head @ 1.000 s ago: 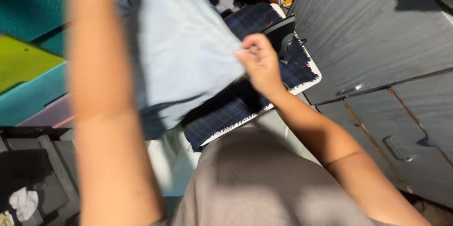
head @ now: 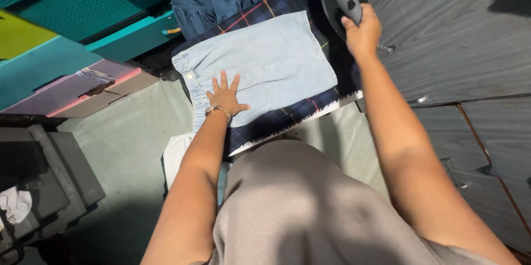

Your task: The person irons a pair of light-colored shorts on a plaid-covered ironing board, then folds and places them into a drawer. The person also handles a dark patterned garment, unfolding and laying it on the board before the clip ends.

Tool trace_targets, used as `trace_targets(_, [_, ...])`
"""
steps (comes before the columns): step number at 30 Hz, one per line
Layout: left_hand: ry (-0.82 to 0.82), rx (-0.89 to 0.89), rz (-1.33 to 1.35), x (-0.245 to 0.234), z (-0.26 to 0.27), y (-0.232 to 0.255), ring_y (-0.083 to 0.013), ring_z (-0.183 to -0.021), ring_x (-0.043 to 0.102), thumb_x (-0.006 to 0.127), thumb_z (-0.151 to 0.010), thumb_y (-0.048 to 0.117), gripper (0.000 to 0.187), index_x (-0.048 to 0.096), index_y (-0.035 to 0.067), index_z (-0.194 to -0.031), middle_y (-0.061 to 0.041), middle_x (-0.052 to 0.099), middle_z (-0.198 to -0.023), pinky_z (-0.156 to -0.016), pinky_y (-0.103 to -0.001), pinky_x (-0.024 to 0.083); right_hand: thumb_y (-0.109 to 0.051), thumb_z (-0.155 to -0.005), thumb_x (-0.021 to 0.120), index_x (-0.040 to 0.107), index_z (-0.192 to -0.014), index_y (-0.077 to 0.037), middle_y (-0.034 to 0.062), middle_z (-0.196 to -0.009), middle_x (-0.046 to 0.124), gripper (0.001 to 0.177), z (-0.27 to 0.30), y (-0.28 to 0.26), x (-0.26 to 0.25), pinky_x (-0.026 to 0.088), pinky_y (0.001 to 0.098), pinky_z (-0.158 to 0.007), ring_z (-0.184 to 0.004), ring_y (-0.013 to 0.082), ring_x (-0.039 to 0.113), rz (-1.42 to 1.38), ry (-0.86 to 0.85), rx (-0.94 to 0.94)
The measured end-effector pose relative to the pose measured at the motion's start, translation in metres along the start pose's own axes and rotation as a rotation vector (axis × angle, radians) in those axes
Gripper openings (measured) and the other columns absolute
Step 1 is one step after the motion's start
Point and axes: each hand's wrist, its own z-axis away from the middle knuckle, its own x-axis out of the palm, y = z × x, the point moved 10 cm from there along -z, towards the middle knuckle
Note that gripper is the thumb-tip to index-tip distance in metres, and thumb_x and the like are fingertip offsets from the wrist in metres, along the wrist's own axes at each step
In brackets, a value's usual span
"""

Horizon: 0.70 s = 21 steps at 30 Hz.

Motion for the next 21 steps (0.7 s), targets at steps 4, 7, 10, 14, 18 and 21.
trace_targets(4, [-0.036,-0.038,-0.063,-0.003,-0.003,0.0,-0.0448,-0.156,-0.01,0.085,-0.057,0.072,0.138,0.006,0.036,-0.164,-0.013,-0.012,-0.171,-0.117,-0.074,0.003,-0.026,-0.093,0.085,0.063,-0.122,-0.002,0.02,-0.102,0.073,0.043,0.015,-0.085,-0.017,0.054,0.0434,-0.082,-0.094,0.0361,0.072,0.035,-0.162,-0.164])
trace_targets(7, [-0.002,-0.02,-0.033,-0.005,-0.008,-0.005,-0.045,-0.156,-0.009,0.085,-0.056,0.073,0.139,0.007,0.035,-0.164,-0.013,-0.011,-0.172,-0.118,-0.073,0.003,-0.028,-0.089,0.079,0.064,-0.123,-0.003,0.0212,-0.101,0.073,0.044,0.042,-0.107,0.015,0.054,0.0443,-0.081,-0.093,0.0381,0.072,0.059,-0.367,-0.174])
trace_targets(10, [0.066,0.025,0.016,-0.004,-0.009,-0.008,-0.0456,-0.157,-0.006,0.084,-0.057,0.074,0.138,0.009,0.034,-0.165,-0.014,-0.008,-0.172,-0.119,-0.072,0.006,-0.034,-0.088,0.076,0.064,-0.13,-0.008,0.0246,-0.101,0.072,0.051,0.087,-0.099,0.077,0.054,0.0479,-0.084,-0.096,0.0425,0.07,0.248,-0.623,-0.15])
trace_targets(14, [0.156,0.053,-0.006,-0.005,-0.001,-0.016,-0.0426,-0.157,-0.004,0.086,-0.055,0.072,0.14,0.01,0.032,-0.165,-0.017,-0.007,-0.172,-0.12,-0.071,0.008,-0.032,-0.092,0.07,0.061,-0.131,-0.007,0.0252,-0.106,0.071,0.047,0.133,-0.065,0.134,0.051,0.0516,-0.088,-0.1,0.0449,0.067,0.36,-0.768,-0.079])
trace_targets(18, [0.145,0.049,0.054,-0.015,0.007,-0.016,-0.0439,-0.155,-0.008,0.094,-0.049,0.064,0.146,0.008,0.031,-0.164,-0.019,-0.011,-0.17,-0.12,-0.068,0.007,-0.03,-0.096,0.067,0.058,-0.134,-0.004,0.0271,-0.108,0.07,0.046,0.117,-0.025,0.125,0.052,0.0518,-0.09,-0.102,0.0456,0.067,0.445,-0.666,-0.036])
trace_targets(21, [0.115,0.038,0.048,-0.023,0.012,-0.009,-0.0432,-0.156,-0.009,0.096,-0.049,0.058,0.147,0.008,0.033,-0.164,-0.018,-0.013,-0.17,-0.12,-0.068,0.008,-0.028,-0.093,0.068,0.06,-0.127,-0.003,0.0261,-0.107,0.07,0.043,0.089,0.0,0.089,0.05,0.0535,-0.087,-0.101,0.0458,0.066,0.509,-0.535,0.035])
